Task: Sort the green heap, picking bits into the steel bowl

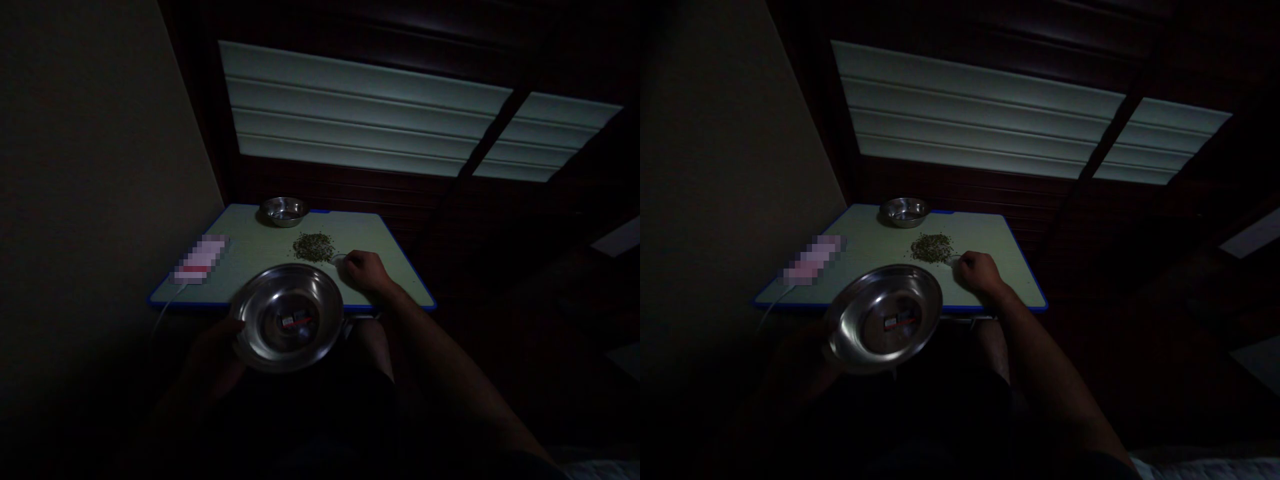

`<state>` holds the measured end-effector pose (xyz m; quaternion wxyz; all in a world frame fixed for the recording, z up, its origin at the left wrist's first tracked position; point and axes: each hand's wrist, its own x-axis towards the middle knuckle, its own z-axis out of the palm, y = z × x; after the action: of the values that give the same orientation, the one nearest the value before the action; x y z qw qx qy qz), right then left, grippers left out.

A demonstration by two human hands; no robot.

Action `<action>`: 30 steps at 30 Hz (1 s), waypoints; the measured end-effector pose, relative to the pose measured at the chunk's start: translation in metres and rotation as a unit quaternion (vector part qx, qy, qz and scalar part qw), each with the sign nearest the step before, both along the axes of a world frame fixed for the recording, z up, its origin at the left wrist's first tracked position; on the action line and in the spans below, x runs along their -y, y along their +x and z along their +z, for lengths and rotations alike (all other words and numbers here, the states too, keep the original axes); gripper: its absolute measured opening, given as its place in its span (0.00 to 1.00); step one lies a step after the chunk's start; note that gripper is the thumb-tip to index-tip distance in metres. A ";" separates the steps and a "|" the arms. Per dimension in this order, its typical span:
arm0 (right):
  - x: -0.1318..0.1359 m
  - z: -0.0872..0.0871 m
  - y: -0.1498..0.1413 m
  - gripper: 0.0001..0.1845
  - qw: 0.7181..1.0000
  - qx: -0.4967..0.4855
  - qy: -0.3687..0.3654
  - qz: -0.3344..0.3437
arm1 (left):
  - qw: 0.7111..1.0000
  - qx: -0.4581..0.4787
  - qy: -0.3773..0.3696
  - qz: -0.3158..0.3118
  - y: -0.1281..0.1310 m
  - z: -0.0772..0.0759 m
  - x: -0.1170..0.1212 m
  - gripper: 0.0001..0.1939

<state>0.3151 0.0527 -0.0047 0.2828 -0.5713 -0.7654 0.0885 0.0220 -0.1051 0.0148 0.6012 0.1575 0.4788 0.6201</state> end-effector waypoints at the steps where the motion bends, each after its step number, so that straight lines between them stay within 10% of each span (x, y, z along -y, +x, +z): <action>1: -0.001 -0.003 0.000 0.12 1.000 -0.015 0.000 -0.003 | 0.998 0.012 -0.017 -0.052 0.005 -0.006 0.013 0.10; 5: -0.001 -0.009 0.000 0.12 0.998 -0.067 0.004 -0.010 | 0.983 0.060 -0.035 -0.173 0.026 -0.035 0.053 0.16; 12: -0.003 -0.013 0.002 0.12 0.996 -0.089 0.015 -0.003 | 0.970 0.053 -0.125 -0.202 0.045 -0.079 0.061 0.20; 30: 0.003 -0.013 0.001 0.13 0.989 -0.143 -0.027 0.015 | 0.988 0.063 -0.137 -0.038 0.062 -0.079 -0.009 0.04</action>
<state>0.3158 0.0498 -0.0181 0.3721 -0.5485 -0.7232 0.1939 0.0842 -0.0962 -0.0637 0.6688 0.0526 0.5142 0.5343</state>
